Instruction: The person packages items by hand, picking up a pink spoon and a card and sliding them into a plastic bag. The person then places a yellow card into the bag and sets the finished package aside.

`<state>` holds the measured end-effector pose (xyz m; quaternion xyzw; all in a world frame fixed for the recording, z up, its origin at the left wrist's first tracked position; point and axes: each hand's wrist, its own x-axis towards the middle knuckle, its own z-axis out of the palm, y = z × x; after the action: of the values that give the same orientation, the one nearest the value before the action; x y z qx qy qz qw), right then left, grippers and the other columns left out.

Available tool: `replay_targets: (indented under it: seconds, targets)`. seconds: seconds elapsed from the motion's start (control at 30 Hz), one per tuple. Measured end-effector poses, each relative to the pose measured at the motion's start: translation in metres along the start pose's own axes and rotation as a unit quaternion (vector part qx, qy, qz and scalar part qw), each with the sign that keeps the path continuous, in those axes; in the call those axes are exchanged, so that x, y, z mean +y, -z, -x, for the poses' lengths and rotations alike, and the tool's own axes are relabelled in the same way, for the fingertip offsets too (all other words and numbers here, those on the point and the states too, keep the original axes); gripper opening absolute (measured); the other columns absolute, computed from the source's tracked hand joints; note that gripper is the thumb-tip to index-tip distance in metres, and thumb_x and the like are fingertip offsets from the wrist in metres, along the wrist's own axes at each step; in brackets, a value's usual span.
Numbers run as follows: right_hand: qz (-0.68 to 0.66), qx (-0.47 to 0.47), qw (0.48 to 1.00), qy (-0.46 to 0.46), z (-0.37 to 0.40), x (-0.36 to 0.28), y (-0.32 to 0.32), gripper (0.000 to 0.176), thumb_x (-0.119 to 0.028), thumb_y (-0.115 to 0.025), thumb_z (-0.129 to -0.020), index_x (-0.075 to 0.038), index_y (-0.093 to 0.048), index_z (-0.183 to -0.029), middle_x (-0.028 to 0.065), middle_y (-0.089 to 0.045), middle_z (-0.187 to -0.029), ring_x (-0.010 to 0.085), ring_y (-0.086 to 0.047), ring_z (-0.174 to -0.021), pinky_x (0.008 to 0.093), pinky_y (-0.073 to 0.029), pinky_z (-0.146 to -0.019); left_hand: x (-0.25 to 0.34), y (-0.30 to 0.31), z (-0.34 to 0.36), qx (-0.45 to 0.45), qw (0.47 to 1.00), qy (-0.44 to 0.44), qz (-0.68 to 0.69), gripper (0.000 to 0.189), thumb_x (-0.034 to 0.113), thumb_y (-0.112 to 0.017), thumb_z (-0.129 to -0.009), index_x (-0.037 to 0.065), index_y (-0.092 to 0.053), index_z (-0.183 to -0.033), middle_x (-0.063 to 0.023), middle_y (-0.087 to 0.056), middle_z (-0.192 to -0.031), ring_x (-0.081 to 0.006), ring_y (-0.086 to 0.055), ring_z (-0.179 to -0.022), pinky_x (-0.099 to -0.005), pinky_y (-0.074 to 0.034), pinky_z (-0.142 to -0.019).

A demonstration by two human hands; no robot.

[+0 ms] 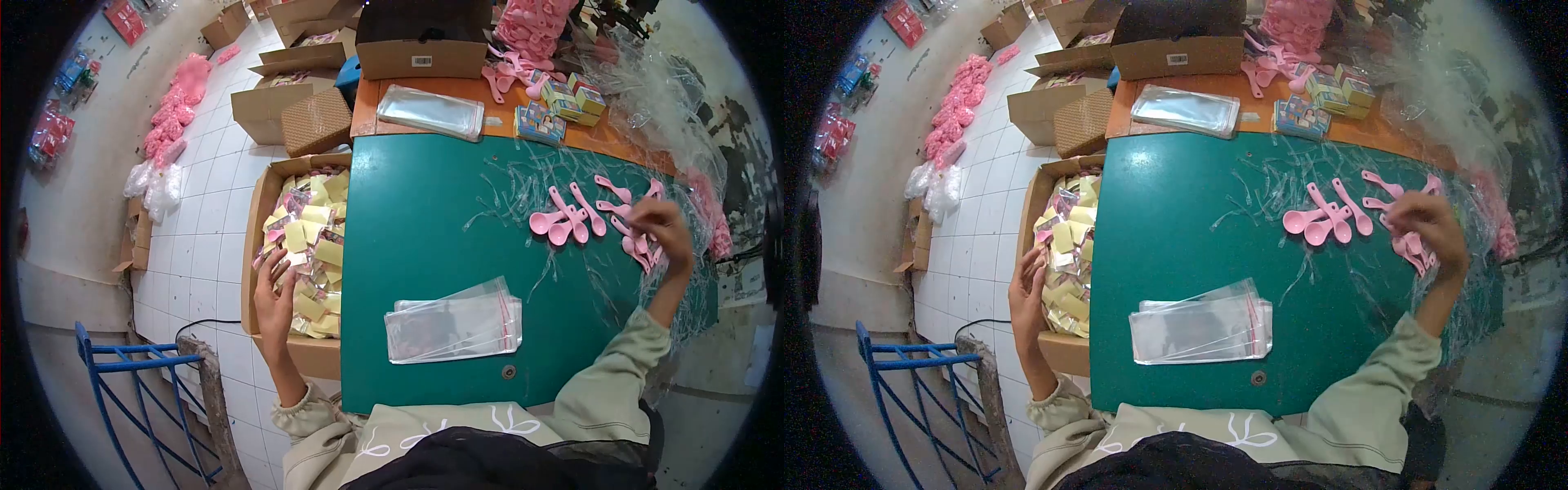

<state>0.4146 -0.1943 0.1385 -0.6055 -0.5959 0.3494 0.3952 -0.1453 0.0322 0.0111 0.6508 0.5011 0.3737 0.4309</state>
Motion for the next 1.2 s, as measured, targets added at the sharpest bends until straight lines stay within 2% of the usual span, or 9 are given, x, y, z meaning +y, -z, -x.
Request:
replay_targets:
  seconds: [0.03,0.1,0.17,0.27,0.33,0.73,0.9,1.03,1.2]
  targets:
    - [-0.043,-0.037,0.994,0.091,0.006,0.013,0.03,0.017,-0.003,-0.057,-0.082,0.002,-0.063,-0.096,0.0111,-0.062,-0.084,0.0155,-0.06,-0.074,0.0274,-0.049,-0.067,-0.001,0.003,0.002,0.003,1.0,-0.003,-0.004,0.037,0.01,-0.056,-0.089,0.003,-0.047,-0.124,-0.0103,-0.054,-0.122,-0.0229,-0.054,-0.111,-0.0323,-0.046,-0.089]
    - [-0.183,0.213,0.96,-0.022,-0.004,0.078,0.077,0.02,-0.009,-0.062,-0.079,0.001,-0.065,-0.095,0.0137,-0.062,-0.093,0.0188,-0.059,-0.086,0.0282,-0.046,-0.075,0.0,0.004,0.005,0.007,1.0,-0.003,-0.012,0.037,0.011,-0.056,-0.089,0.003,-0.047,-0.124,-0.0105,-0.054,-0.122,-0.0229,-0.054,-0.111,-0.0326,-0.046,-0.089]
    - [0.115,0.245,0.962,-0.03,-0.011,0.097,0.064,0.021,-0.011,-0.062,-0.079,0.0,-0.065,-0.096,0.0136,-0.062,-0.098,0.019,-0.059,-0.09,0.0284,-0.046,-0.078,0.004,0.002,0.006,0.018,1.0,0.003,-0.018,0.037,0.011,-0.057,-0.088,0.003,-0.048,-0.124,-0.0109,-0.054,-0.122,-0.0229,-0.053,-0.111,-0.0329,-0.046,-0.089]
    - [0.533,0.254,0.806,-0.033,-0.033,0.101,0.033,0.024,-0.016,-0.063,-0.079,-0.002,-0.064,-0.097,0.0134,-0.062,-0.105,0.0194,-0.06,-0.097,0.0285,-0.045,-0.082,0.005,-0.004,0.01,0.041,0.997,-0.039,-0.046,0.037,0.011,-0.057,-0.087,0.004,-0.049,-0.122,-0.0109,-0.055,-0.119,-0.0227,-0.055,-0.109,-0.033,-0.047,-0.087]
    - [0.277,0.123,0.947,-0.107,-0.059,0.046,-0.021,0.023,-0.016,-0.062,-0.077,-0.002,-0.065,-0.095,0.0163,-0.065,-0.091,0.0283,-0.062,-0.08,0.0355,-0.048,-0.073,0.028,-0.017,0.011,0.036,0.992,-0.055,-0.108,0.034,0.011,-0.058,-0.086,0.004,-0.051,-0.119,-0.0107,-0.056,-0.116,-0.0228,-0.056,-0.105,-0.0336,-0.047,-0.084]
    - [0.416,0.062,0.905,-0.059,-0.105,0.067,-0.083,0.019,-0.012,-0.064,-0.073,-0.002,-0.065,-0.089,0.0148,-0.065,-0.083,0.0267,-0.064,-0.076,0.0369,-0.048,-0.069,0.117,-0.15,0.043,-0.354,0.859,-0.254,-0.269,0.029,0.021,-0.066,-0.079,0.003,-0.057,-0.099,-0.0138,-0.053,-0.094,-0.0312,-0.057,-0.083,-0.0408,-0.047,-0.071]
    - [0.219,0.185,0.958,-0.001,-0.084,-0.021,-0.053,0.02,-0.012,-0.063,-0.079,-0.001,-0.066,-0.095,0.0102,-0.066,-0.084,0.0164,-0.062,-0.073,0.028,-0.047,-0.07,0.09,-0.178,0.048,-0.29,0.876,-0.318,-0.22,0.038,0.019,-0.068,-0.076,0.005,-0.05,-0.106,-0.0136,-0.048,-0.09,-0.0309,-0.056,-0.073,-0.0391,-0.046,-0.064]
    - [0.325,0.384,0.862,-0.055,-0.082,-0.019,-0.047,0.022,-0.015,-0.065,-0.079,-0.003,-0.064,-0.098,0.0077,-0.065,-0.08,0.0145,-0.061,-0.072,0.0273,-0.047,-0.068,0.068,-0.186,0.039,-0.328,0.899,-0.278,-0.083,0.032,0.016,-0.068,-0.075,0.005,-0.053,-0.102,-0.0116,-0.054,-0.083,-0.0283,-0.058,-0.071,-0.0375,-0.046,-0.061]
    - [0.323,0.425,0.844,-0.046,-0.096,-0.013,-0.058,0.018,-0.014,-0.067,-0.078,-0.003,-0.062,-0.091,0.0085,-0.065,-0.078,0.0147,-0.063,-0.072,0.0277,-0.048,-0.066,0.075,-0.179,0.034,-0.321,0.914,-0.231,-0.09,0.024,0.016,-0.067,-0.078,0.007,-0.057,-0.098,-0.0095,-0.064,-0.082,-0.0263,-0.062,-0.07,-0.035,-0.047,-0.056]
